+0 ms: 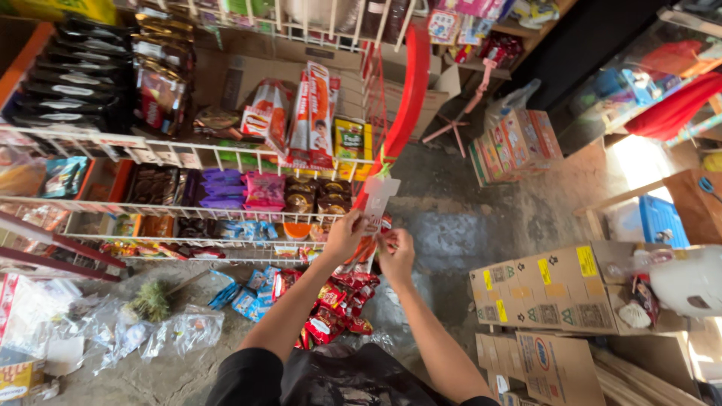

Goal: The person takes packaged snack items from a cardboard box and hangs them one by one onto a red wire display rack. The person repeatedly inserts the top of each package into a slot on the rack, building a vertical column of hanging items.

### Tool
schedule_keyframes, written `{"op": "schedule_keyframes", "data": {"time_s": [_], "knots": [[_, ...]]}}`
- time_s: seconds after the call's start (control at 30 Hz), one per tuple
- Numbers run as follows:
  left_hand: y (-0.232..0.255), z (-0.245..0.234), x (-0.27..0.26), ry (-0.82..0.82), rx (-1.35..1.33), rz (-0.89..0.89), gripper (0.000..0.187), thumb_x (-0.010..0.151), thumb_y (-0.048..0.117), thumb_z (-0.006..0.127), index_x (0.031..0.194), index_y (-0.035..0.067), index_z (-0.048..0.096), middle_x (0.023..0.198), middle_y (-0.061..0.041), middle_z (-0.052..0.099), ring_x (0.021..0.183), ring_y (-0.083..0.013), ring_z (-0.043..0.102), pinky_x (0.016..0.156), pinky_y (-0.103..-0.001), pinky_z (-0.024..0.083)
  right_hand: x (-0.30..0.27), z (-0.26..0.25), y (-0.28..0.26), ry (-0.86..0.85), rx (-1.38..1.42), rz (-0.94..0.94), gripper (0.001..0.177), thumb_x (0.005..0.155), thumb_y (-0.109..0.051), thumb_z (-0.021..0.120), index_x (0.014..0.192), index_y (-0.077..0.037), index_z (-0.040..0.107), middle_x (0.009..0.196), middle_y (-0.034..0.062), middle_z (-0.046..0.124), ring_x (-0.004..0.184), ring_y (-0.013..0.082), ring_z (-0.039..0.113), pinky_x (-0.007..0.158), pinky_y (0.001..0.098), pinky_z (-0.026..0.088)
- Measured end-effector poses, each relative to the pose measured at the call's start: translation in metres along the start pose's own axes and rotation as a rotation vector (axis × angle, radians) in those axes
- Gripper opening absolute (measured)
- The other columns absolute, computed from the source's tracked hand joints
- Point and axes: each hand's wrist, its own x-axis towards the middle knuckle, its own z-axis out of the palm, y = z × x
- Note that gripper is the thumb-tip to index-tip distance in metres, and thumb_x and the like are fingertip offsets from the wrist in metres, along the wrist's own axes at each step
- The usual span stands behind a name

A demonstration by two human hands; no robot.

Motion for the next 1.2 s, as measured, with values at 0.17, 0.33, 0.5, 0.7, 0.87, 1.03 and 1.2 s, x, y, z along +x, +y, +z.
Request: {"op": "schedule_keyframes", "data": {"time_s": [0.17,0.33,0.5,0.7,0.87,1.03,1.2], "knots": [[-0.031,-0.005,0.017,0.072,0.162,0.062,0.024,0.098,0.016,0.062,0.119,0.005,0.067,0.109,-0.022,0.072,0.101,-0.0406,0.068,0.083,-0.046,0.054,0.038,-0.005,-0.085,-0.051,0.004,-0.394,0.012,0.097,-0.005,0.069,0.106,-0.003,0.063,0.103,0.0138,0.068,0.088,0.0219,0.068,0.072,0.0317,0.056],[-0.044,-0.017,-0.014,0.056,0.021,-0.054,0.034,0.097,0.020,0.063,0.128,0.006,0.061,0.118,-0.018,0.073,0.111,-0.0338,0.070,0.091,-0.043,0.055,0.111,0.053,-0.162,-0.243,-0.037,-0.811,0.013,0.100,-0.002,0.065,0.112,-0.002,0.061,0.109,0.0167,0.069,0.102,0.0386,0.067,0.090,0.0431,0.054],[-0.050,-0.034,-0.060,0.018,-0.124,-0.141,0.033,0.099,0.018,0.063,0.128,0.003,0.060,0.124,-0.016,0.072,0.116,-0.0267,0.071,0.095,-0.038,0.056,0.192,0.163,-0.163,-0.241,-0.465,-0.313,0.061,0.087,-0.044,0.076,0.123,0.002,0.059,0.112,0.0250,0.064,0.105,0.0420,0.061,0.090,0.0512,0.050],[0.004,-0.094,-0.094,-0.033,-0.035,-0.350,0.033,0.098,0.018,0.060,0.127,0.003,0.066,0.112,-0.014,0.077,0.105,-0.0210,0.075,0.090,-0.034,0.059,0.216,0.207,-0.156,-0.487,-0.807,-0.112,0.065,0.083,-0.052,0.078,0.115,0.002,0.064,0.113,0.0260,0.068,0.108,0.0372,0.066,0.093,0.0459,0.056],[0.041,-0.120,-0.093,0.049,-0.191,-0.202,0.028,0.101,0.017,0.060,0.123,0.000,0.065,0.117,-0.013,0.076,0.111,-0.0204,0.072,0.093,-0.034,0.058,0.230,0.202,-0.149,-0.490,-0.677,-0.004,0.062,0.077,-0.045,0.082,0.116,-0.001,0.062,0.103,0.0221,0.073,0.097,0.0367,0.072,0.088,0.0453,0.058],[0.068,-0.131,-0.083,0.026,-0.159,-0.235,0.028,0.100,0.016,0.060,0.122,0.002,0.067,0.115,-0.011,0.076,0.108,-0.0210,0.073,0.090,-0.034,0.058,0.227,0.181,-0.152,-0.570,-0.757,-0.008,0.053,0.085,-0.031,0.075,0.124,-0.003,0.055,0.113,0.0220,0.071,0.104,0.0373,0.071,0.092,0.0483,0.056],[0.088,-0.136,-0.070,-0.002,-0.200,-0.161,0.025,0.100,0.013,0.059,0.120,0.000,0.066,0.114,-0.013,0.077,0.108,-0.0202,0.074,0.088,-0.033,0.060,0.228,0.165,-0.135,-0.492,-0.641,-0.084,0.049,0.089,-0.026,0.074,0.128,-0.006,0.052,0.118,0.0228,0.068,0.112,0.0407,0.066,0.097,0.0500,0.052]]}}
